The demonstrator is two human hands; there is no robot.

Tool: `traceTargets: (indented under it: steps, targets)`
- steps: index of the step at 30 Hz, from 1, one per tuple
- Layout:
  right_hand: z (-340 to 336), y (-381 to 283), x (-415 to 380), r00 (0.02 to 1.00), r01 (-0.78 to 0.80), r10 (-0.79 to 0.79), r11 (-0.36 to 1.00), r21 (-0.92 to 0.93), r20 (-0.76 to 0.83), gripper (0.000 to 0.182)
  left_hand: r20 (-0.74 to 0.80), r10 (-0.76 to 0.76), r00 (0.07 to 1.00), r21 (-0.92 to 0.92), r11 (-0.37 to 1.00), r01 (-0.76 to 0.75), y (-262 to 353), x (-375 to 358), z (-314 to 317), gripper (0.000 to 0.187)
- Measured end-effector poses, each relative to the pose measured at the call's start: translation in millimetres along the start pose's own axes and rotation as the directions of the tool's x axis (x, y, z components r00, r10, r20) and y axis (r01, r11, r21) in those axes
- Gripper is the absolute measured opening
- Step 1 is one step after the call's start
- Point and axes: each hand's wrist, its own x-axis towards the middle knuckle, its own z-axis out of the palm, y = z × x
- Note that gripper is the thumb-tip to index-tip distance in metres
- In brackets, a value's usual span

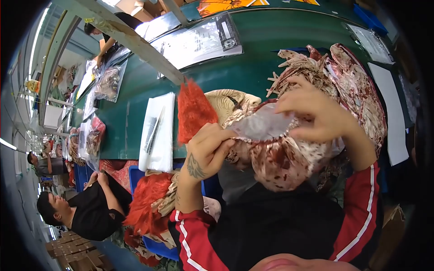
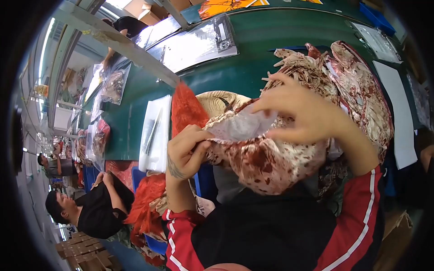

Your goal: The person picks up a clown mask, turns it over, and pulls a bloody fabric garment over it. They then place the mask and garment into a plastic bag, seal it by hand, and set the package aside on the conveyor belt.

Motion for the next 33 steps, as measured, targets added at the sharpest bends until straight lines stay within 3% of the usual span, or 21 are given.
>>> traceTargets:
  steps: [2,3,5,7,10,12,13,15,17,18,22,23,27,33]
  targets:
    - [28.4,-13.5,5.3,0.977,0.089,-0.161,0.901,-0.424,-0.136,0.014,-0.004,-0.1,0.995,0.049,0.994,0.1,5.4,2.1,1.6,0.009]
    - [36.4,-18.5,5.9,0.978,0.086,-0.159,0.902,-0.423,-0.139,0.014,0.0,-0.101,0.995,0.049,0.994,0.101,7.5,3.7,1.5,0.009]
    - [50.1,-27.6,5.4,0.993,-0.107,0.097,0.982,-0.156,-0.07,0.015,0.081,-0.062,0.995,0.072,0.996,0.057,11.7,7.8,0.3,0.008]
    - [55.2,-31.4,4.4,0.947,-0.32,0.315,0.942,0.101,0.066,0.016,0.158,-0.024,0.987,0.094,0.996,0.009,13.5,11.7,-1.9,0.007]
    - [25.2,-28.5,3.3,0.915,-0.378,0.337,0.908,0.181,0.222,0.013,0.204,0.092,0.975,0.143,0.982,-0.123,4.8,15.9,-24.1,0.005]
    - [13.9,-19.3,-0.6,0.984,0.101,-0.12,0.985,0.142,0.133,0.016,0.256,0.193,0.947,0.185,0.952,-0.244,0.4,14.5,-38.2,0.003]
    - [9.6,-16.7,-1.9,0.983,0.102,-0.122,0.984,0.147,0.136,0.016,0.255,0.188,0.949,0.187,0.953,-0.239,-1.1,11.9,-40.4,0.003]
    - [1.5,-13.7,-4.1,0.993,0.107,-0.1,0.983,-0.15,0.059,0.011,0.103,0.101,0.99,0.102,0.989,-0.111,-8.5,3.5,-42.6,0.005]
    - [-1.9,-13.6,-5.9,0.995,0.077,-0.098,0.895,-0.44,-0.025,0.006,-0.039,0.001,0.999,-0.005,1.0,-0.002,-12.5,-2.5,-42.6,0.008]
    - [0.6,-12.0,-6.9,0.995,0.076,-0.098,0.895,-0.44,-0.027,0.006,-0.038,0.003,0.999,-0.005,1.0,-0.003,-10.9,-3.5,-41.1,0.008]
    - [23.9,5.2,-11.6,0.948,-0.203,0.102,0.923,-0.326,-0.302,0.006,-0.219,-0.228,0.949,0.028,0.97,0.24,-3.6,-4.3,-22.7,0.011]
    - [26.4,4.5,-9.7,0.948,-0.204,0.103,0.924,-0.325,-0.302,0.006,-0.219,-0.23,0.948,0.027,0.97,0.242,-4.3,-2.4,-18.6,0.011]
    - [38.2,-4.3,5.7,0.827,-0.309,0.098,0.901,-0.303,-0.554,0.015,-0.514,-0.098,0.852,0.007,0.993,0.119,-11.3,13.5,1.1,0.026]
    - [68.7,5.1,23.9,0.789,-0.325,-0.023,0.832,-0.449,-0.614,0.024,-0.605,-0.04,0.795,0.098,0.987,0.125,-9.3,8.7,35.5,0.036]
